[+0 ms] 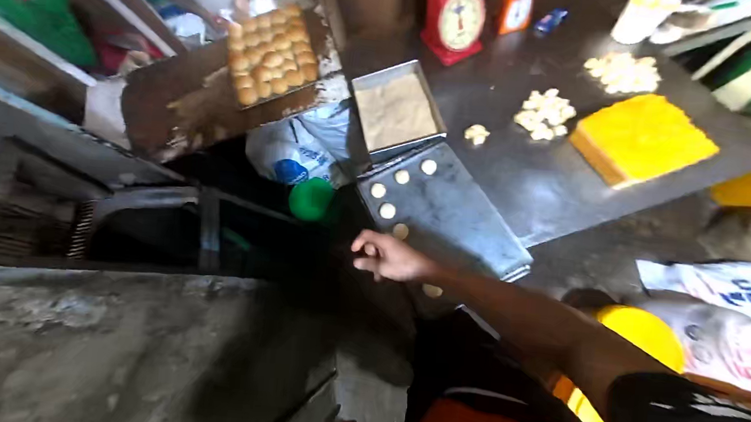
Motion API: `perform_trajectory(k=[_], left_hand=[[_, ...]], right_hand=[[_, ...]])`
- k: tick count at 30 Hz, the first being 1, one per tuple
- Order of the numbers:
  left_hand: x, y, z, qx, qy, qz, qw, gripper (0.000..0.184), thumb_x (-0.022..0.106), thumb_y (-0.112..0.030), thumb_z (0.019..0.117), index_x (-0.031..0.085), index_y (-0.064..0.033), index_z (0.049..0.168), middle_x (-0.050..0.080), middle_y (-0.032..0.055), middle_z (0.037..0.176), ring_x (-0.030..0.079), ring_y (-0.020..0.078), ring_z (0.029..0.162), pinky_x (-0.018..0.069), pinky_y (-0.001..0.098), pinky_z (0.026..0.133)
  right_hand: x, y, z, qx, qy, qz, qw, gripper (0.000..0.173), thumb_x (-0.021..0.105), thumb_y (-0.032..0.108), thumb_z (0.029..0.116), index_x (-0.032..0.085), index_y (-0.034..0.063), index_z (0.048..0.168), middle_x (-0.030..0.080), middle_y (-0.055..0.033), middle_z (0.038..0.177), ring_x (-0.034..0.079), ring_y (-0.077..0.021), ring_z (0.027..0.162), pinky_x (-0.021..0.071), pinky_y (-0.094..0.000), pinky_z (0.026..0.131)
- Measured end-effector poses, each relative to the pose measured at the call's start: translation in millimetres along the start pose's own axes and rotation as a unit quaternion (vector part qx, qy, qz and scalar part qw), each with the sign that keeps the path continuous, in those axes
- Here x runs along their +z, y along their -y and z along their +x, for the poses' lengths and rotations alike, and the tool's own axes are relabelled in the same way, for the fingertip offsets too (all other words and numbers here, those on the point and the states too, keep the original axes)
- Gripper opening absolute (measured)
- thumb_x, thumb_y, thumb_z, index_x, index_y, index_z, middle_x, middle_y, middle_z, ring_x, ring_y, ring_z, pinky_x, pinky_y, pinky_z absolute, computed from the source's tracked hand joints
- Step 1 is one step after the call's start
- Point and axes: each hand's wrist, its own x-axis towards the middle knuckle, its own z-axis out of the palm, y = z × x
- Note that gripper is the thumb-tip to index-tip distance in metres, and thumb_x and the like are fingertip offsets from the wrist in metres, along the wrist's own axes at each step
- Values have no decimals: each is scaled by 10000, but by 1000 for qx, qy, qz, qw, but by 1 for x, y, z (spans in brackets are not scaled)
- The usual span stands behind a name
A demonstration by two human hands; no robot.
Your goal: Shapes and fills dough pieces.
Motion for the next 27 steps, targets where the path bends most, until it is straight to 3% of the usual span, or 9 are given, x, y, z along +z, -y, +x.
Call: perform_trajectory(k=[3,5,7,9,13,16,20,25,27], left_hand=[[39,-46,4,-33,-57,39,997,439,539,-210,1067,516,-8,1457,725,197,856,721,283,674,623,487,657],[61,-79,3,14,-120,136,983,655,618,-177,1012,335,-24,1582,708,240,1143,718,381,990,583,586,881],[82,-110,6,92,-152,164,970,840,645,-100,962,147,-10,1632,447,299,1522,500,453,1369,422,599,1130],[107,-146,8,141,-193,165,957,814,668,-84,944,209,30,1608,352,321,1578,411,459,1439,368,560,1184],[177,-248,18,123,-244,121,954,652,628,-113,989,345,20,1562,463,309,1496,570,439,1277,512,554,1033],[231,-354,23,115,-244,65,961,544,614,-128,996,459,9,1498,566,257,1411,629,356,1225,541,517,1025],[294,-468,44,202,-170,174,949,484,644,-151,985,573,-145,1464,631,133,1387,635,280,1248,536,499,1046],[375,-544,62,250,-92,73,961,347,644,-130,989,677,-121,1334,712,74,1234,685,170,1144,571,382,1020],[403,-562,82,206,-14,9,978,413,647,-170,996,613,-85,1399,673,115,1280,676,180,1144,574,366,1007]], right_hand=[[-81,-28,-89,-12,-18,-124,992,306,653,302,996,712,113,1230,725,-71,926,697,-164,792,603,-406,790],[-166,-58,-114,50,-32,-166,984,246,625,256,1020,733,104,1182,752,-64,1034,727,-163,914,599,-419,897],[-260,-111,-125,118,-123,-221,960,195,665,220,987,744,117,1133,749,-75,1025,723,-213,918,595,-491,876],[-350,-159,-128,244,-227,-275,902,270,658,216,969,718,99,1205,741,-159,1089,716,-355,999,560,-623,890],[-472,-220,-133,332,-322,-334,821,420,665,244,971,620,87,1358,612,-289,1319,619,-512,1158,510,-709,919],[-508,-231,-113,317,-290,-346,834,532,686,170,935,560,57,1440,534,-282,1445,534,-464,1317,448,-630,1080],[-533,-229,-109,334,-261,-341,839,527,688,142,929,547,9,1419,570,-318,1357,577,-484,1245,486,-631,1032],[-502,-209,-137,292,-197,-336,874,416,687,220,925,644,11,1282,620,-279,1293,619,-469,1166,511,-657,965],[-473,-204,-153,238,-133,-299,915,353,688,176,941,658,20,1256,585,-266,1330,645,-427,1126,559,-596,932]])
